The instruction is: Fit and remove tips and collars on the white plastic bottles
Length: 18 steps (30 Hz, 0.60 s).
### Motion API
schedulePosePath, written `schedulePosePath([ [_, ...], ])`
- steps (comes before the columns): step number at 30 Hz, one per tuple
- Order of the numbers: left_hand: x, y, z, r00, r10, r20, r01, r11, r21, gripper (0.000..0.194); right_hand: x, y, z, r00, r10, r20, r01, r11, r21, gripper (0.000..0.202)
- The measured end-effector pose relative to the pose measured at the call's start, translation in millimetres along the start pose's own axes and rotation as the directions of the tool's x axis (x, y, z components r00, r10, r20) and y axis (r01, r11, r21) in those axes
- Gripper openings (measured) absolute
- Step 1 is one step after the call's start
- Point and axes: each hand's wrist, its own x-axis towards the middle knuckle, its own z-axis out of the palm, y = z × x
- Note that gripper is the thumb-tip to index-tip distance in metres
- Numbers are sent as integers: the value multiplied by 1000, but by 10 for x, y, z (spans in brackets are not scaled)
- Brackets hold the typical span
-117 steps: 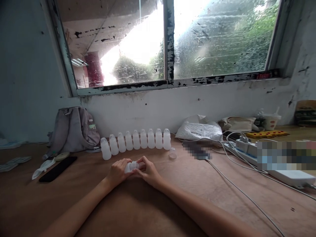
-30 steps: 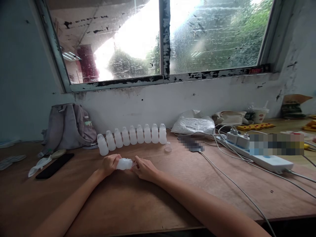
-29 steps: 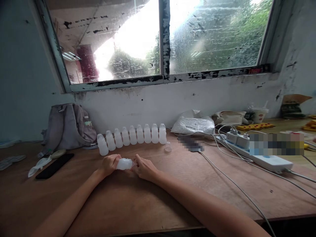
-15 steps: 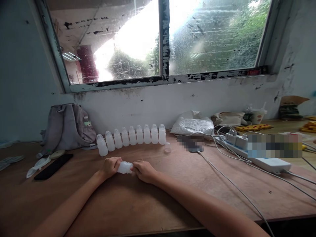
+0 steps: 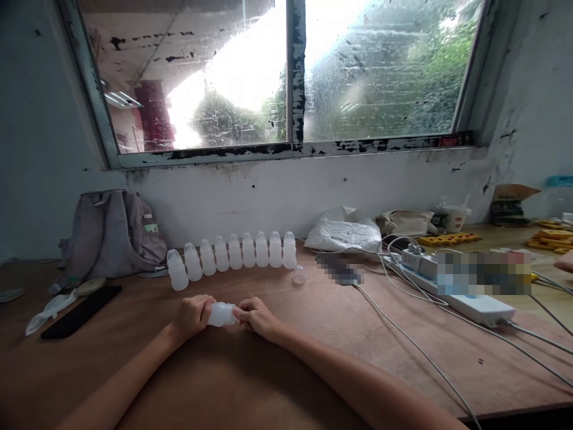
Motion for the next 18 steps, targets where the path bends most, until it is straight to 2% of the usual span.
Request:
schedulePosePath([
  [5,-33,56,-5,1000,12,-2,-12,997,-73,30,-37,-41,12,985,171,29,-173,968,180,30],
  [8,-24,107,-17,1000,19,9,-18,995,-102,31,-65,-67,-20,967,249,46,-253,942,219,31],
  [13,110,170,11,992,89,87,-76,987,-143,26,-74,-20,-211,961,270,59,-276,952,132,32],
  [15,190,178,84,988,138,68,-127,981,-150,24,-50,24,-337,954,290,70,-297,948,113,33],
  [18,283,173,265,986,167,-26,-169,979,-116,34,34,76,-560,940,322,111,-329,942,58,35],
])
